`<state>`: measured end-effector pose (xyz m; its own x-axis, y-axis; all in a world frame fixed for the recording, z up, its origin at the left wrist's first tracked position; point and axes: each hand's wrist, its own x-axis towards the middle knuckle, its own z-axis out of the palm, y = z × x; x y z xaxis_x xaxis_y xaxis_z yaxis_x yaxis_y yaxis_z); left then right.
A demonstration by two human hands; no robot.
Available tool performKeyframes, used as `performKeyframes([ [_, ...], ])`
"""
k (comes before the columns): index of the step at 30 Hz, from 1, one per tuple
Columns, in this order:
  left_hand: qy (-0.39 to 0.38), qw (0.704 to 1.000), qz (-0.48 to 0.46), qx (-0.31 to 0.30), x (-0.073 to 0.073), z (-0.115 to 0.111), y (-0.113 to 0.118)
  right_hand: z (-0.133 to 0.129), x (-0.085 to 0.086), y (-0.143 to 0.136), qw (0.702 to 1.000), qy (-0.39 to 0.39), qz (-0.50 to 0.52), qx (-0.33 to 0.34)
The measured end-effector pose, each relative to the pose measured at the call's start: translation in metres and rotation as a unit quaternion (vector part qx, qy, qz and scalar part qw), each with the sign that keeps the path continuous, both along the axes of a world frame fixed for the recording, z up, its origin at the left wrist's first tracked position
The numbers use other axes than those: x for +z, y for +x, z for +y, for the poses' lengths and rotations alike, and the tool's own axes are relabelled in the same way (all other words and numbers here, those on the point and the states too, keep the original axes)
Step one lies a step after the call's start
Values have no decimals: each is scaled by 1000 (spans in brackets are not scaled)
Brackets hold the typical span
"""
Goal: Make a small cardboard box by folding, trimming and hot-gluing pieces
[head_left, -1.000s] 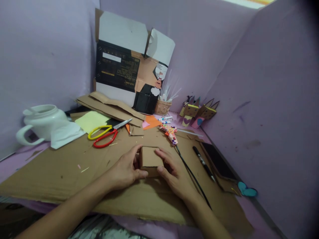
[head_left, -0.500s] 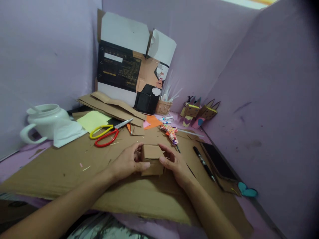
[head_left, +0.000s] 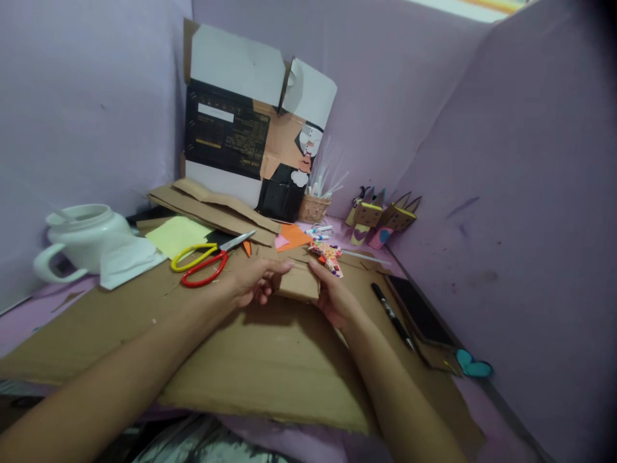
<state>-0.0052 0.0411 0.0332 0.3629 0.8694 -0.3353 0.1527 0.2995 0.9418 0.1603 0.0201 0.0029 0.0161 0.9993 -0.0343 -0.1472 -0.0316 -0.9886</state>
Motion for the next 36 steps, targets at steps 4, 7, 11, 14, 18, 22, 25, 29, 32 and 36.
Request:
performKeyframes([
  [4,31,996,81,-1,6,-2,4,-4,7,1,995,-72,38,59],
  [7,55,990,127,-3,7,-2,5,-6,6,3,989,-113,66,72],
  [11,86,989,122,-13,6,-2,3,-6,4,3,986,-133,77,56],
  [14,89,991,92,-31,2,0,0,-7,4,0,989,-127,56,47],
  [18,93,993,37,-68,-7,4,-6,-9,6,-2,998,-53,15,35],
  [22,122,990,-22,-71,-15,3,-8,-9,3,3,999,17,-20,-39],
  [25,142,987,-36,-62,-19,-1,-5,-8,-1,7,998,27,-23,-57],
  [29,148,988,-22,-49,-24,-4,-2,-8,-3,7,998,27,-33,-47],
  [32,153,988,-13,-35,-27,-3,-3,-11,-1,7,999,26,-34,-34],
  [36,146,988,-21,-45,-27,-2,-5,-14,2,9,998,31,-42,-28],
])
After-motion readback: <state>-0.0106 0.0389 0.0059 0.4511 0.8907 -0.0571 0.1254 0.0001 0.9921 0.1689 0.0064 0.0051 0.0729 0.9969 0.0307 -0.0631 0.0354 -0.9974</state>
